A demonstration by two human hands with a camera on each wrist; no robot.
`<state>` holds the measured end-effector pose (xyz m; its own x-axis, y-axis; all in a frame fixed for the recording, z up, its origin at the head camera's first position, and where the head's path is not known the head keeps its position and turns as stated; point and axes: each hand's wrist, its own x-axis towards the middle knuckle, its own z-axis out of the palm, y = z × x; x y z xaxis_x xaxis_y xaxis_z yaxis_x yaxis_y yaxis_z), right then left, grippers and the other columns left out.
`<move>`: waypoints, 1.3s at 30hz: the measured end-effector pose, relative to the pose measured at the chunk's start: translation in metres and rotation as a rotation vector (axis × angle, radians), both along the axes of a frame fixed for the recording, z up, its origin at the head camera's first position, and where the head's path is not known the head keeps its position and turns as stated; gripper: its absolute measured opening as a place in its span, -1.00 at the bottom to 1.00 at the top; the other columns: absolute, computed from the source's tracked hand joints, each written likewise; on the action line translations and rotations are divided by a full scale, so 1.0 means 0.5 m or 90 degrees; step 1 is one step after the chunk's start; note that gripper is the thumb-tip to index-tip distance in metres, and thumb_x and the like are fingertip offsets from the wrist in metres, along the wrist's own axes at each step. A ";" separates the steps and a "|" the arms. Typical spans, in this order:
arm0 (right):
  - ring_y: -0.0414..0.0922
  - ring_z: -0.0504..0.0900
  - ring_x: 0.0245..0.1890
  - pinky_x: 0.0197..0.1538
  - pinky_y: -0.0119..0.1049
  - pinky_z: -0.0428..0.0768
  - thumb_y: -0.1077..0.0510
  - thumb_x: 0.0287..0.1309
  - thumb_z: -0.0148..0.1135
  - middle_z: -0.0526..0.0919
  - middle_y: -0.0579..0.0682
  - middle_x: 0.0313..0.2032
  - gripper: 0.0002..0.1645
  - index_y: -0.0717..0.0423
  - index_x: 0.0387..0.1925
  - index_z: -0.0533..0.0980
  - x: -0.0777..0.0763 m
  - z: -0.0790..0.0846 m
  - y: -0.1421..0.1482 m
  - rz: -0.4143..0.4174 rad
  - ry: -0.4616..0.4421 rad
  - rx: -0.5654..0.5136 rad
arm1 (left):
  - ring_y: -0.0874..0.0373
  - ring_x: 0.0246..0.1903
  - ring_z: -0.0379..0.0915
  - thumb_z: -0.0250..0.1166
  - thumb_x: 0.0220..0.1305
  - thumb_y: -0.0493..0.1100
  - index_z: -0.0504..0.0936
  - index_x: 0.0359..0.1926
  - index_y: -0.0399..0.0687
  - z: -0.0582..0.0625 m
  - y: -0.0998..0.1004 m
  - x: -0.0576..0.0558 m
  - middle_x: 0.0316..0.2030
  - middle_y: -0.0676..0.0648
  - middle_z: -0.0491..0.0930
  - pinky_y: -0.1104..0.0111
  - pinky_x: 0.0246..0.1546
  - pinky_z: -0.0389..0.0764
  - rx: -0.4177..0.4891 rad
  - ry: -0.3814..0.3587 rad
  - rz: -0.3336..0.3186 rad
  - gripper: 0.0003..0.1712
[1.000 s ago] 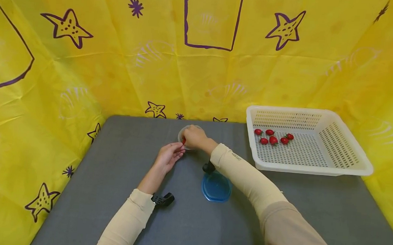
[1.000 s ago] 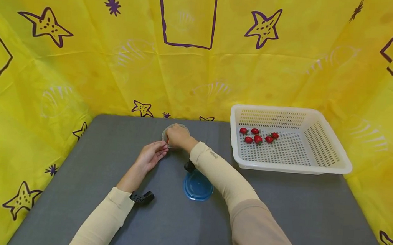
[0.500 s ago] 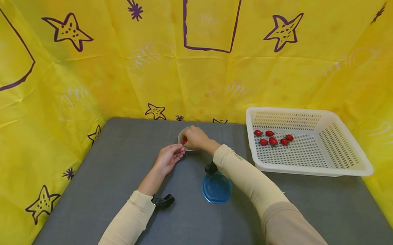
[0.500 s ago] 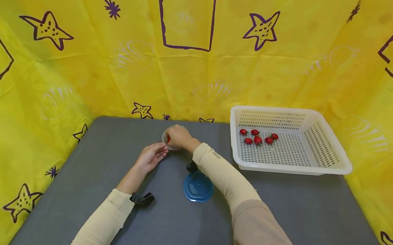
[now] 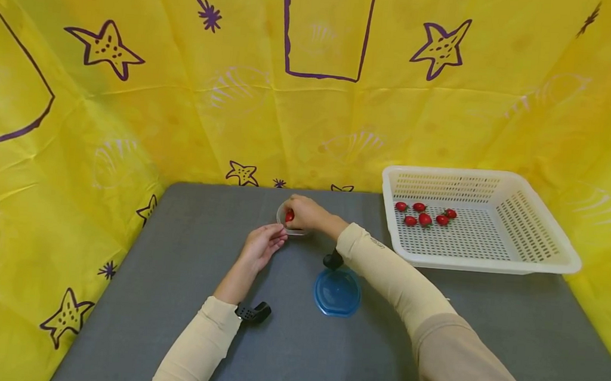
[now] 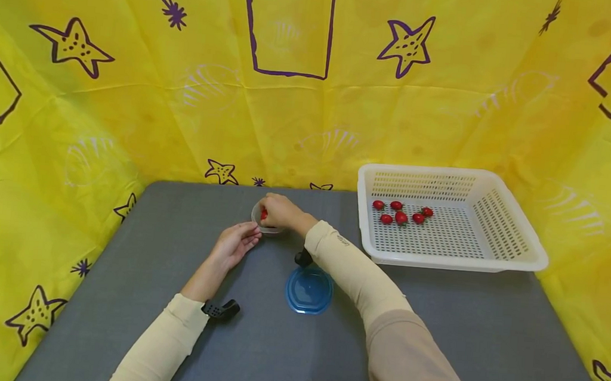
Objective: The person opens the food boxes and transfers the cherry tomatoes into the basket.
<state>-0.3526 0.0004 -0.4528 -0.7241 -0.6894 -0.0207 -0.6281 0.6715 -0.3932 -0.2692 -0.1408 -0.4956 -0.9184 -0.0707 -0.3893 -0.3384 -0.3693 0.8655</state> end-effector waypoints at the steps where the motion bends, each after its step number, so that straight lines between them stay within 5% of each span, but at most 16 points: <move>1: -0.03 0.53 -0.13 0.05 -0.25 0.58 0.12 0.08 0.37 0.57 0.12 -0.07 -0.55 0.18 0.03 0.58 0.000 -0.001 0.000 0.002 -0.006 -0.001 | 0.27 -0.45 0.58 0.17 0.38 -0.25 0.55 -0.30 -0.09 0.000 0.000 0.000 -0.52 0.08 0.63 0.48 -0.29 0.59 0.000 0.000 0.000 -0.92; 15: -0.05 0.54 -0.16 0.00 -0.26 0.58 0.13 0.11 0.35 0.64 0.10 -0.07 -0.55 0.19 0.05 0.55 0.000 0.005 0.008 0.003 -0.019 -0.032 | 0.28 -0.46 0.58 0.17 0.38 -0.25 0.55 -0.34 -0.07 0.003 -0.004 -0.001 -0.53 0.08 0.62 0.47 -0.30 0.59 0.011 0.006 -0.006 -0.89; 39: -0.06 0.56 -0.20 -0.05 -0.23 0.57 0.01 0.11 0.40 0.63 0.07 -0.19 -0.65 0.14 -0.14 0.62 -0.009 0.017 0.035 0.024 0.052 -0.014 | 0.31 -0.46 0.57 0.15 0.39 -0.26 0.51 -0.26 -0.13 0.002 -0.002 0.001 -0.54 0.10 0.62 0.49 -0.32 0.57 0.014 0.007 -0.014 -0.95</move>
